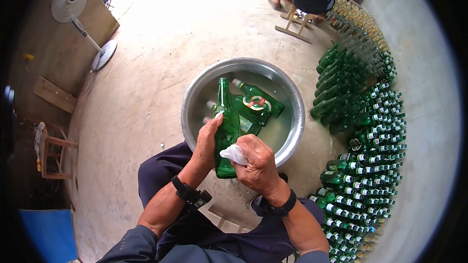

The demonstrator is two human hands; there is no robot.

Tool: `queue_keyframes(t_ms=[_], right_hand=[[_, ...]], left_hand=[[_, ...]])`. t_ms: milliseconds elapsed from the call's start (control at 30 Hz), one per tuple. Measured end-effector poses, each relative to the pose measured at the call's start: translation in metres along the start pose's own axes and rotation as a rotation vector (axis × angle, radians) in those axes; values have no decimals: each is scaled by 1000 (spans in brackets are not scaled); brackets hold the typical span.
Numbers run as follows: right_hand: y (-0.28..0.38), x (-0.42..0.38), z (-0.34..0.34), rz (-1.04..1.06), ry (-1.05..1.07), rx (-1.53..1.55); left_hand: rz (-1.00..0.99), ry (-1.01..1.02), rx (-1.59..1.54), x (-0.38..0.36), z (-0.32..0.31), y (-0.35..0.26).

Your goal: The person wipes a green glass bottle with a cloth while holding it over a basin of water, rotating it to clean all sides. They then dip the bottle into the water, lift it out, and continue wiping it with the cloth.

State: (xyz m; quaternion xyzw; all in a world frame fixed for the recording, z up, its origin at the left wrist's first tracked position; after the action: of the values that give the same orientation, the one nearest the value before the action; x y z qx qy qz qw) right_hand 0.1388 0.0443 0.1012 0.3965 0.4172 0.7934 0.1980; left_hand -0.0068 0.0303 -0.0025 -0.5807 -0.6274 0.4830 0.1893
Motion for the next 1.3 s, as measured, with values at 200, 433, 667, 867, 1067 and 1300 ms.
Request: queue_keyframes(t_ms=[200,433,667,867,1067,1300], right_hand=[[1,3,4,41,66,72],[-12,12,5,-1,-132,-46],[2,11,1,84,-50,-126],[1,2,3,-8,-100,-31],[-13,-2,15,-266,-198,167],[3,-4,11,-193,-161,221]], left_hand=[[49,8,-47,0,-1,7],[39,0,9,-10,-19,1],[-6,-67,38,-6,-7,2],[-34,-62,22,1,-4,2],[-63,15,-106,-7,-23,-20],[-99,-58,-210,-5,-14,-27]])
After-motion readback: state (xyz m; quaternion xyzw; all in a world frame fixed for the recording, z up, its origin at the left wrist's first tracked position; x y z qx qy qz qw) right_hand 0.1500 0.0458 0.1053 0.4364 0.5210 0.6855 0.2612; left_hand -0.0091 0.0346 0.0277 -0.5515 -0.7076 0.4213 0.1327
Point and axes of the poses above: each hand's wrist, its own x-axis towards the middle knuckle, its own z-axis out of the back of the hand, y = z × x, the point moved 6 cm from there along x, towards the middle knuckle, and after that the axes turned 11 degrees about x, right-handed, at the moved point
